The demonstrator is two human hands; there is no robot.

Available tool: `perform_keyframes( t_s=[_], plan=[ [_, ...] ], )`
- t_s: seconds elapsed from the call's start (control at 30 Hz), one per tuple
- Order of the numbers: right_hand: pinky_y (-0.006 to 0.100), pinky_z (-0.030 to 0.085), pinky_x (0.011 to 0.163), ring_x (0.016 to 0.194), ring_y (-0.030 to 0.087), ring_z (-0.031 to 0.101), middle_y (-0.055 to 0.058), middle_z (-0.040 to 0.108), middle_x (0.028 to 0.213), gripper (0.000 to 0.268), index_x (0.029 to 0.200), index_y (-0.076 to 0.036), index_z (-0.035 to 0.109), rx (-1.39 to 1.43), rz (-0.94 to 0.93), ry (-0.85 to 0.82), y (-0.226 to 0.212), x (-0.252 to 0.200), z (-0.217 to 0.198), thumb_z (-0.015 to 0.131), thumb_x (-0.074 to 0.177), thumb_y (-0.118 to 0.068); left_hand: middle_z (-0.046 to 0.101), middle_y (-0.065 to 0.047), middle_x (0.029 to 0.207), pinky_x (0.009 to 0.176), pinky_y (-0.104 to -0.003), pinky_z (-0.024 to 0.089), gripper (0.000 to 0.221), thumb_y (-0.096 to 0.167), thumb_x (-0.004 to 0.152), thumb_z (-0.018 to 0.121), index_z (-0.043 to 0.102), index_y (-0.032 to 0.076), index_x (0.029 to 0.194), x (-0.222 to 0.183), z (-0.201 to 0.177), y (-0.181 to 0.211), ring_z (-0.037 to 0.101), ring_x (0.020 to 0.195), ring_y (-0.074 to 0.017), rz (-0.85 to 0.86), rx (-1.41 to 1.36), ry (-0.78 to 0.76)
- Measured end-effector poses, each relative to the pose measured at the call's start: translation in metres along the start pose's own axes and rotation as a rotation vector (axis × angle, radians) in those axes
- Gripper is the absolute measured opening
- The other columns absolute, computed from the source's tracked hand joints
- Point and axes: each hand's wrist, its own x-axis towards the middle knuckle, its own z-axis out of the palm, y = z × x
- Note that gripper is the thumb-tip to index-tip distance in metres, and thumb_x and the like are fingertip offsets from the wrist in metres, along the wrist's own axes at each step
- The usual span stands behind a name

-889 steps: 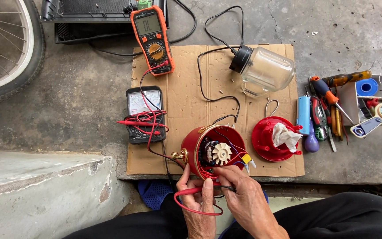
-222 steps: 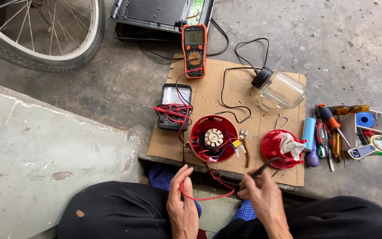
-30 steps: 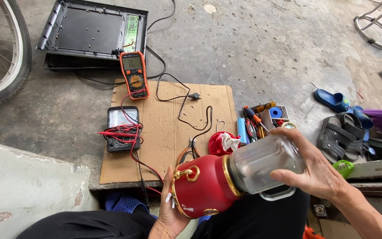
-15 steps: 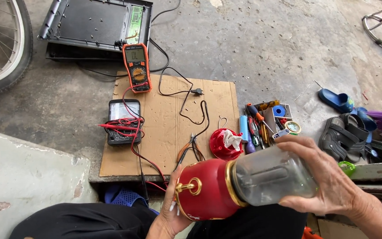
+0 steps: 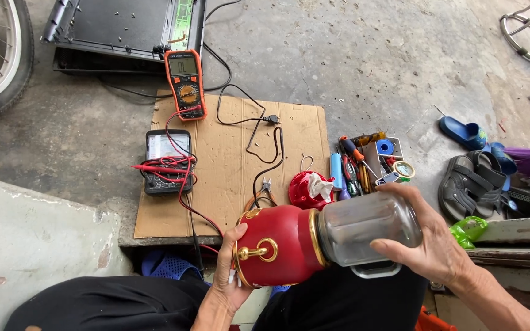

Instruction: Diagnosing and soldering internal components of a red blender base using a multimeter and soldering iron.

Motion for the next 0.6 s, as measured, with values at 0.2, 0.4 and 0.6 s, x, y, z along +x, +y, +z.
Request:
perform_keyframes(
  t_s=[0.2,0.4,0.6],
  plan=[
    [0.059,0.062,0.106,0.131,0.036,0.073,0.012,0.074,0.145,0.097,0.152,-0.028,0.054,0.052,0.108,0.004,-0.007,0.006,0.008,0.083,0.060,-0.042,0.077,-0.013,0.130,0.079,-0.044,0.062,0.069,0.042,0.087,0.064,0.070,0.007,0.146,0.005,-0.010,-0.002,0.071,0.103,-0.0274,0.041,-0.022,-0.026],
    [0.065,0.066,0.101,0.129,0.039,0.074,0.014,0.072,0.147,0.094,0.151,-0.027,0.056,0.147,0.191,0.045,-0.011,0.007,0.022,0.078,0.061,-0.045,0.073,-0.012,0.141,0.082,-0.044,0.061,0.080,0.042,0.084,0.064,0.062,0.016,0.159,0.005,-0.008,0.001,0.069,0.110,-0.0275,0.054,0.002,-0.012],
    [0.065,0.070,0.098,0.125,0.041,0.075,0.015,0.067,0.153,0.113,0.161,-0.027,0.050,-0.005,0.258,-0.062,-0.095,0.046,-0.003,0.072,0.057,-0.065,0.075,-0.008,0.133,0.089,-0.046,0.064,0.064,0.056,0.090,0.064,0.071,0.017,0.141,0.023,-0.022,-0.013,0.071,0.114,-0.0252,-0.008,-0.136,-0.088]
  ],
)
